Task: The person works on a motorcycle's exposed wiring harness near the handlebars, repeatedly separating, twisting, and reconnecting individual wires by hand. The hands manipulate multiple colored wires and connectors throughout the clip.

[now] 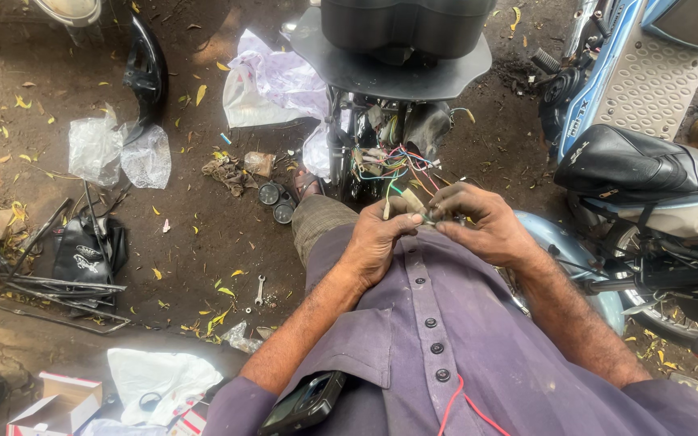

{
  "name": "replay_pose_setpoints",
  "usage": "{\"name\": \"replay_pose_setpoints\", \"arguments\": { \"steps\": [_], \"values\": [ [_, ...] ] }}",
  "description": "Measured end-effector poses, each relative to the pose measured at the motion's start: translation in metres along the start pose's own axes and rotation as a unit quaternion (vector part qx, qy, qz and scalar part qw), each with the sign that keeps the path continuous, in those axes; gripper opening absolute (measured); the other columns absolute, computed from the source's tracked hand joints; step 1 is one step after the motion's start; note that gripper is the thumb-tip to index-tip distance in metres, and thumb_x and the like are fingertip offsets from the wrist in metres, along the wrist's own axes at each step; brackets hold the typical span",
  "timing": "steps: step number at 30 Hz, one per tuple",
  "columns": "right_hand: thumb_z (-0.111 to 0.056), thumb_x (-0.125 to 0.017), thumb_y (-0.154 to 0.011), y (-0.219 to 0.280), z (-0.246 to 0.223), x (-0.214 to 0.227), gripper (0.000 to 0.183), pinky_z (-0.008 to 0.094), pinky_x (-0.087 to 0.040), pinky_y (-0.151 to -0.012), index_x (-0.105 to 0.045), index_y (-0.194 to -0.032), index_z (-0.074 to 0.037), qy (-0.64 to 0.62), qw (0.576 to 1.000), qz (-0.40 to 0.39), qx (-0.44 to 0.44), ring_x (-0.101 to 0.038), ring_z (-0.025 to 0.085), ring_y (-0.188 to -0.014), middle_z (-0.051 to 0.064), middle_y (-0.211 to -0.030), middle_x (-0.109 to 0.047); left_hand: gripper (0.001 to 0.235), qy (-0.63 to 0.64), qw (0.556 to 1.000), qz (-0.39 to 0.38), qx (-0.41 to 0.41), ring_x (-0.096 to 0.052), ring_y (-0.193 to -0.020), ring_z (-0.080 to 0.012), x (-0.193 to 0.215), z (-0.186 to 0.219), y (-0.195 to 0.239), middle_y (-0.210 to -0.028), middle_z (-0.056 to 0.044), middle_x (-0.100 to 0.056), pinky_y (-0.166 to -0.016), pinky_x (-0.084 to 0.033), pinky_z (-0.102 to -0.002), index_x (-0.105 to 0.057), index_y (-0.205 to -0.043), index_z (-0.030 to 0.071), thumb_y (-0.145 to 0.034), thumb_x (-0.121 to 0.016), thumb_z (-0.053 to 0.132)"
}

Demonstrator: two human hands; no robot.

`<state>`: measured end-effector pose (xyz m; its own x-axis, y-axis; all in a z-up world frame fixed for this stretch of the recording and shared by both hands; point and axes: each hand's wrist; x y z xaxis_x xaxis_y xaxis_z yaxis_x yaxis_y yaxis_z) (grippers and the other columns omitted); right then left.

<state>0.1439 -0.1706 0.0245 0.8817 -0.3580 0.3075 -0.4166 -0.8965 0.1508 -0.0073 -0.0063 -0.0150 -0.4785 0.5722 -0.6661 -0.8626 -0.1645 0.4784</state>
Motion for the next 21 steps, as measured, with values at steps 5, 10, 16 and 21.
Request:
{"name": "replay_pose_setpoints", "arguments": {
  "steps": [5, 10, 16, 21],
  "values": [
    [0.003, -0.07, -0.087, -0.006, 0.009, 0.008, 0.023, 0.034, -0.06, -0.086, -0.069, -0.109, -0.004, -0.268, 0.943, 0.142, -0.137, -0.069, 0.017, -0.094, 0.011, -0.103, -0.069, 0.005, 0.033, 0.998, 0.058, 0.012, -0.071, -0.093, -0.0172, 0.017, -0.005, 0.002, -0.092, -0.008, -0.071, -0.094, -0.058, -0.034, -0.059, -0.096, 0.007, -0.093, -0.056, 0.006],
    [0.004, -0.063, -0.099, -0.026, 0.016, 0.022, 0.012, 0.033, -0.059, -0.08, -0.069, -0.106, -0.003, -0.429, 0.85, 0.254, -0.172, -0.071, 0.019, -0.088, 0.013, -0.102, -0.074, 0.008, -0.1, 0.977, 0.152, -0.108, -0.065, -0.081, -0.0155, 0.042, -0.008, 0.013, -0.085, -0.008, -0.065, -0.082, -0.056, -0.033, -0.056, -0.106, 0.004, -0.101, -0.051, 0.006],
    [0.0, -0.061, -0.1, -0.029, 0.007, 0.036, 0.011, 0.032, -0.057, -0.075, -0.069, -0.104, -0.007, -0.487, 0.826, 0.222, -0.179, -0.072, 0.02, -0.086, 0.012, -0.102, -0.075, 0.004, -0.205, 0.951, 0.15, -0.174, -0.063, -0.084, -0.0121, 0.048, -0.001, 0.042, -0.09, -0.006, -0.064, -0.079, -0.056, -0.029, -0.053, -0.105, 0.002, -0.102, -0.055, 0.001],
    [0.005, -0.06, -0.09, -0.027, -0.003, 0.036, 0.016, 0.04, -0.059, -0.094, -0.069, -0.097, -0.005, -0.429, 0.875, 0.151, -0.168, -0.073, 0.023, -0.096, 0.014, -0.103, -0.074, 0.004, -0.224, 0.936, 0.132, -0.235, -0.066, -0.094, -0.0129, 0.045, 0.004, 0.066, -0.102, -0.009, -0.068, -0.089, -0.058, -0.03, -0.05, -0.109, 0.002, -0.106, -0.051, 0.005]
  ]
}}
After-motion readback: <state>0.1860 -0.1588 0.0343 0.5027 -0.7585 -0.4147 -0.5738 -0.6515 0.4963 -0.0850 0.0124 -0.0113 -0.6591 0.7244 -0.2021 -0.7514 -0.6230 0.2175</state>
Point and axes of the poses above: each hand's wrist, its own y-axis away from the middle knuckle, its own x-axis out of the back of the hand, z = x × y
